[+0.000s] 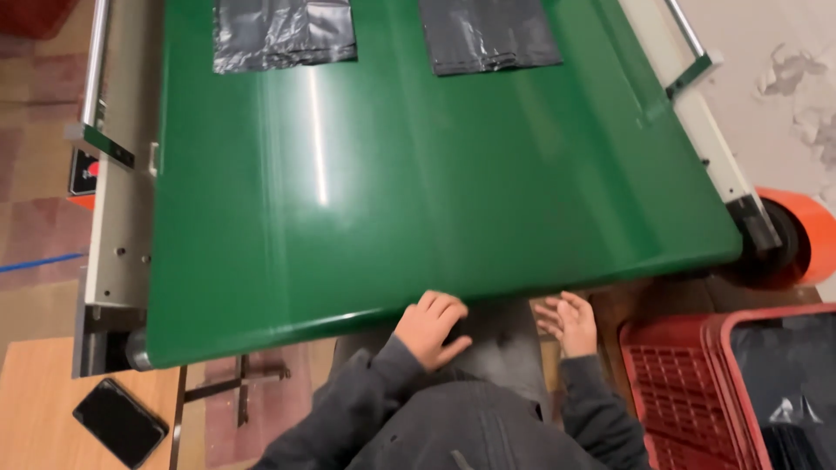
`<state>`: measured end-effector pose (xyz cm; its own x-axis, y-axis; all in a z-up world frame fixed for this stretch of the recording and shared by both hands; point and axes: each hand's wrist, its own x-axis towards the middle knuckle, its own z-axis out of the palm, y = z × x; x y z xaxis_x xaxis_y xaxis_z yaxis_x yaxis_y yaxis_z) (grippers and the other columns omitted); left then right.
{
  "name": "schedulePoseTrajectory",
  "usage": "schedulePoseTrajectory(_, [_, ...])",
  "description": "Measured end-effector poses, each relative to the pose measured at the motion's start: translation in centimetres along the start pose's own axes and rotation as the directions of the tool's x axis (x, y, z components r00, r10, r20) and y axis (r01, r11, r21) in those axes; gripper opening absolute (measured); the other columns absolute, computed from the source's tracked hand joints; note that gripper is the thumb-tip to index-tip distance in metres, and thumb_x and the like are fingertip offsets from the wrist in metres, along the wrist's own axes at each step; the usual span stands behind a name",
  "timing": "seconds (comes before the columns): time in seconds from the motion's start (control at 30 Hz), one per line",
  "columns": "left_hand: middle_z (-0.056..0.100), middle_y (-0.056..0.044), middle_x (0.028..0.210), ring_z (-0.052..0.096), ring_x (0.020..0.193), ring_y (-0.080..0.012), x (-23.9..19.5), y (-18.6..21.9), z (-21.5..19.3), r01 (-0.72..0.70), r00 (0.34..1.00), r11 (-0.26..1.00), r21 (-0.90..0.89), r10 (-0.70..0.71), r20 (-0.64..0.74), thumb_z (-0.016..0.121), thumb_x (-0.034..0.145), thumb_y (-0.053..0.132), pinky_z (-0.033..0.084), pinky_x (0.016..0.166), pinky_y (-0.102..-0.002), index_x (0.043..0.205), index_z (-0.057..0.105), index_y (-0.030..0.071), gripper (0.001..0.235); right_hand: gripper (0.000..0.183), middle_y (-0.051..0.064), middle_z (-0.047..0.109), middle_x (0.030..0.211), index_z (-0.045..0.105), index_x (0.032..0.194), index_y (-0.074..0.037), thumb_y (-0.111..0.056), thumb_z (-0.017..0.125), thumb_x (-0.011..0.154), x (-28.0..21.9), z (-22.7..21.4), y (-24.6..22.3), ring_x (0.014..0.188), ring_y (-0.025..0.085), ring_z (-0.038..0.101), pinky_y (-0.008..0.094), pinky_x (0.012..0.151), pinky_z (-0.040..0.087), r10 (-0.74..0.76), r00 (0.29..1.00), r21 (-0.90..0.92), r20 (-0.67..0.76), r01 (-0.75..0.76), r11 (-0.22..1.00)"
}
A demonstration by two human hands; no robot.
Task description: Folding and stacking gray plastic bags on a conveyor belt and placing them into a crate.
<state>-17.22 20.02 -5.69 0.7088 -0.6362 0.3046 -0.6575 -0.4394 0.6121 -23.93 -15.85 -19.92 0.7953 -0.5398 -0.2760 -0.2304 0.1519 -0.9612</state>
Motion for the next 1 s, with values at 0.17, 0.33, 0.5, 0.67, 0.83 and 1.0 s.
schedulePoseTrajectory(0.17, [0.054,-0.005,0.139,0.045,0.139,-0.0291,3.3,1.7,0.7,-0.038,0.996,0.913,0.406,0.068,-0.059,0.084,0.067,0.058,0.042,0.109,-0.051,0.129,0.056,0.019,0.079,0.044,0.031,0.059,0.123,0.037,0.143,0.000,-0.017,0.057,0.108,-0.3,0.9,-1.6,0.112,0.052,0.064,0.063,0.084,0.059,0.009,0.998,0.176,0.063,-0.020,0.984])
schedulePoseTrajectory(0.33, [0.048,-0.011,0.151,0.036,0.148,-0.0362,6.0,0.0,1.8,0.021,0.996,0.886,0.463,0.023,-0.089,0.087,0.058,0.065,0.033,0.112,-0.067,0.137,0.053,0.017,0.098,0.047,0.028,0.059,0.120,0.035,0.143,-0.004,-0.024,0.059,0.107,0.4,0.4,-1.9,0.109,0.054,0.065,0.065,0.081,0.060,0.051,0.994,0.229,0.098,-0.073,0.971])
schedulePoseTrajectory(0.5, [0.050,-0.013,0.151,0.035,0.149,-0.0345,4.4,-4.1,-3.6,0.261,0.949,0.829,0.495,-0.127,-0.287,0.062,0.081,0.082,0.023,0.112,-0.064,0.137,0.055,0.012,0.090,0.042,0.024,0.061,0.117,0.040,0.139,-0.007,-0.034,0.056,0.110,-0.7,0.8,-4.5,0.110,0.053,0.066,0.065,0.079,0.060,0.085,0.992,0.281,0.090,-0.107,0.954])
schedulePoseTrajectory(0.67, [0.044,-0.010,0.159,0.029,0.154,-0.0349,-3.2,-7.7,-4.0,0.428,0.903,0.753,0.500,-0.366,-0.222,0.048,0.079,0.090,0.022,0.114,-0.071,0.147,0.048,0.012,0.103,0.040,0.019,0.062,0.127,0.047,0.136,-0.018,-0.039,0.063,0.106,-1.1,0.8,-4.8,0.115,0.049,0.065,0.074,0.092,0.052,0.291,0.954,0.379,-0.075,-0.243,0.893])
schedulePoseTrajectory(0.83, [0.045,0.002,0.149,0.037,0.145,-0.0252,-6.0,-5.2,-6.5,0.460,0.821,0.725,0.513,-0.567,0.066,0.042,0.083,0.090,0.041,0.107,-0.060,0.149,0.042,0.023,0.094,0.049,0.021,0.072,0.106,0.072,0.119,-0.012,-0.035,0.094,0.082,-0.8,-3.5,-2.2,0.093,0.032,0.075,0.050,0.067,0.063,0.222,0.815,0.120,-0.535,-0.187,0.975])
schedulePoseTrajectory(1.0, [0.056,0.002,0.136,0.051,0.133,-0.0275,1.6,-2.3,-9.2,0.393,0.762,0.784,0.480,-0.570,0.307,0.049,0.082,0.087,0.052,0.096,-0.056,0.148,0.043,0.026,0.090,0.043,0.013,0.073,0.115,0.070,0.127,-0.015,-0.017,0.086,0.087,-1.6,3.3,-16.9,0.101,0.027,0.076,0.042,0.080,0.069,0.062,0.903,0.198,-0.424,0.026,0.980])
